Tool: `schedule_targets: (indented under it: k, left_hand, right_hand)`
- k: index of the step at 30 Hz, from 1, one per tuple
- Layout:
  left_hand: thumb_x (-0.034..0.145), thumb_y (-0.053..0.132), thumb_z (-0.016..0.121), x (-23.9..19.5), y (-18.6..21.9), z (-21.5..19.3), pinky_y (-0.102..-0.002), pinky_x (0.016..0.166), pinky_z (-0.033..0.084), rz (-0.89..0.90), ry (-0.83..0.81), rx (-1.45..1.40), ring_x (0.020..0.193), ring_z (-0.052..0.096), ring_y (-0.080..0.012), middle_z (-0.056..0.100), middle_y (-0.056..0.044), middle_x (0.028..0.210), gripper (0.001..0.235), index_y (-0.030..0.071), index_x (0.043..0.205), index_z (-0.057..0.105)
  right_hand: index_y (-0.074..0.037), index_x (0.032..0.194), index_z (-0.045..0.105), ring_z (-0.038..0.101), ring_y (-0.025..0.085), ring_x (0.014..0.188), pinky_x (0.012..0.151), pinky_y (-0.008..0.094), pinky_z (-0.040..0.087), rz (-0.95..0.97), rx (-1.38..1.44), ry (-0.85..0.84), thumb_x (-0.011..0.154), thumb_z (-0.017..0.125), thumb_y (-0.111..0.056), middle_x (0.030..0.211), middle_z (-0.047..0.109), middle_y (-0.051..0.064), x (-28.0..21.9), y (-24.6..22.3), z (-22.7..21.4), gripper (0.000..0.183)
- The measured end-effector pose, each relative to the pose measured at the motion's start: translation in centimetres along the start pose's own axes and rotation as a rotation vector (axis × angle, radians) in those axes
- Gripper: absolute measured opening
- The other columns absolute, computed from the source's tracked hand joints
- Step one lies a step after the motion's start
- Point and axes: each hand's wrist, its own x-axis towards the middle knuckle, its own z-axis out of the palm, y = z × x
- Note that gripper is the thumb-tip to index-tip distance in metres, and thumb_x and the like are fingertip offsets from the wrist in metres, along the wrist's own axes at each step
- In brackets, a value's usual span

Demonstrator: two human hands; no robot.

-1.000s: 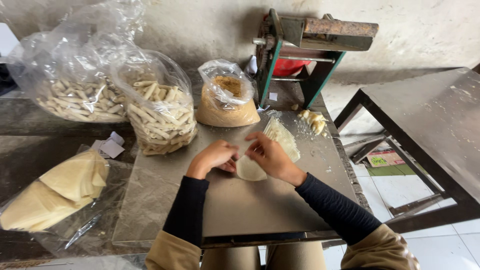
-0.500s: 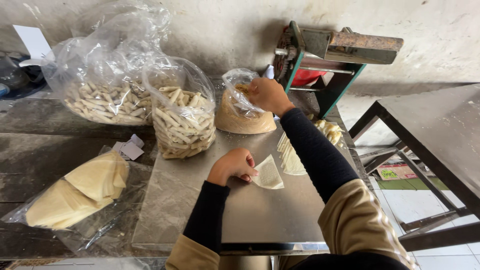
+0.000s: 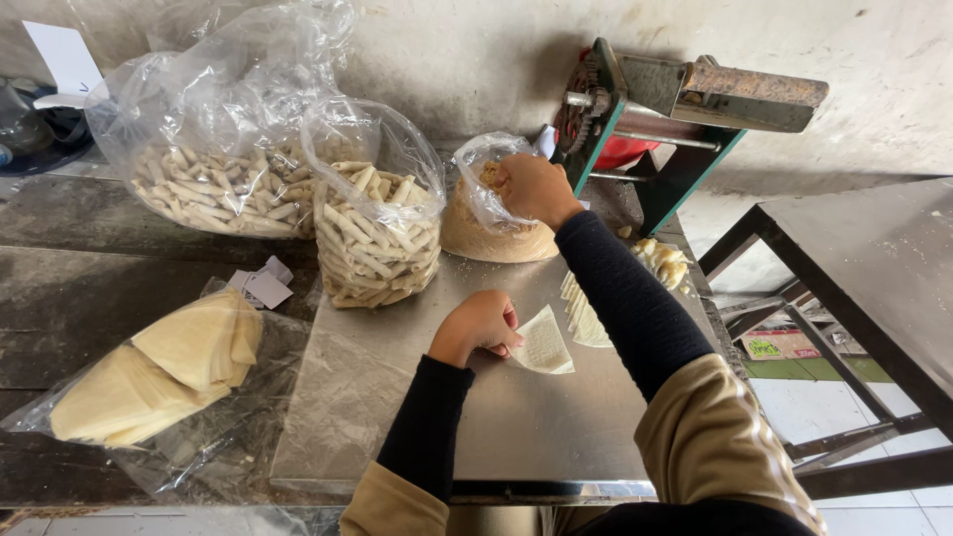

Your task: The person assembles samosas by placing a triangular wrapper on the table, adding a granular filling, and folding the wrapper into a sealed triangle. The person repeats this process multiple times, stacking the finished samosas on the table.

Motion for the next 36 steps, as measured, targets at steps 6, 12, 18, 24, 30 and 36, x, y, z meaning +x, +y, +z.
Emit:
schedule_targets:
  k: [6, 12, 18, 24, 30, 36]
  left_hand:
    - [0.075, 0.004, 0.086, 0.2, -0.1, 0.2, -0.028, 0.05, 0.056, 0.017, 0.012, 0.034, 0.058, 0.073, -0.0186, 0.072, -0.015, 0.074, 0.032, -0.002, 0.093, 0.061]
    - [0.075, 0.005, 0.086, 0.5, -0.3, 0.2, -0.027, 0.051, 0.057, 0.016, 0.007, 0.06, 0.059, 0.074, -0.0187, 0.072, -0.015, 0.075, 0.034, -0.003, 0.095, 0.061]
    - [0.075, 0.005, 0.086, 0.4, -0.3, 0.3, -0.027, 0.051, 0.057, 0.021, 0.018, 0.063, 0.059, 0.074, -0.0183, 0.071, -0.013, 0.076, 0.033, -0.002, 0.095, 0.062]
    - [0.076, 0.007, 0.085, -0.8, 0.9, 0.1, -0.027, 0.051, 0.056, 0.029, 0.019, 0.077, 0.058, 0.073, -0.0171, 0.072, -0.013, 0.073, 0.029, -0.003, 0.093, 0.063]
    - [0.087, 0.012, 0.076, -2.0, 3.1, -0.4, -0.034, 0.067, 0.056, 0.24, 0.577, 0.065, 0.07, 0.071, -0.0212, 0.072, -0.015, 0.084, 0.026, -0.001, 0.105, 0.062]
    - [0.086, 0.008, 0.076, -1.7, 3.9, -0.6, -0.034, 0.078, 0.055, 0.49, 0.862, -0.066, 0.082, 0.071, -0.0216, 0.066, -0.015, 0.116, 0.048, -0.001, 0.127, 0.053]
  right_hand:
    - [-0.015, 0.11, 0.072, 0.067, 0.029, 0.107, 0.097, 0.049, 0.04, 0.049, -0.038, 0.03, 0.08, 0.06, -0.004, 0.112, 0.074, 0.006, 0.5, -0.6, 0.6, 0.035]
    - [-0.016, 0.114, 0.071, 0.067, 0.028, 0.109, 0.1, 0.049, 0.037, 0.045, -0.052, 0.036, 0.081, 0.06, 0.0, 0.114, 0.075, 0.004, 0.9, -1.2, 1.6, 0.038]
    - [-0.015, 0.117, 0.069, 0.067, 0.027, 0.111, 0.101, 0.05, 0.038, 0.094, -0.096, -0.003, 0.085, 0.061, -0.003, 0.116, 0.074, 0.005, 1.1, -1.7, 1.9, 0.035]
    - [-0.015, 0.118, 0.068, 0.066, 0.026, 0.113, 0.106, 0.054, 0.036, 0.118, -0.003, -0.005, 0.08, 0.063, 0.0, 0.118, 0.073, 0.003, 1.2, -2.2, 1.4, 0.041]
    - [-0.014, 0.118, 0.068, 0.066, 0.026, 0.113, 0.107, 0.057, 0.034, 0.192, 0.008, -0.065, 0.085, 0.067, -0.01, 0.118, 0.072, 0.003, 1.2, -2.2, 0.7, 0.034]
    - [-0.013, 0.116, 0.066, 0.067, 0.031, 0.112, 0.099, 0.055, 0.042, 0.128, 0.015, -0.026, 0.084, 0.069, -0.019, 0.115, 0.073, 0.008, 0.9, -2.4, 1.0, 0.033]
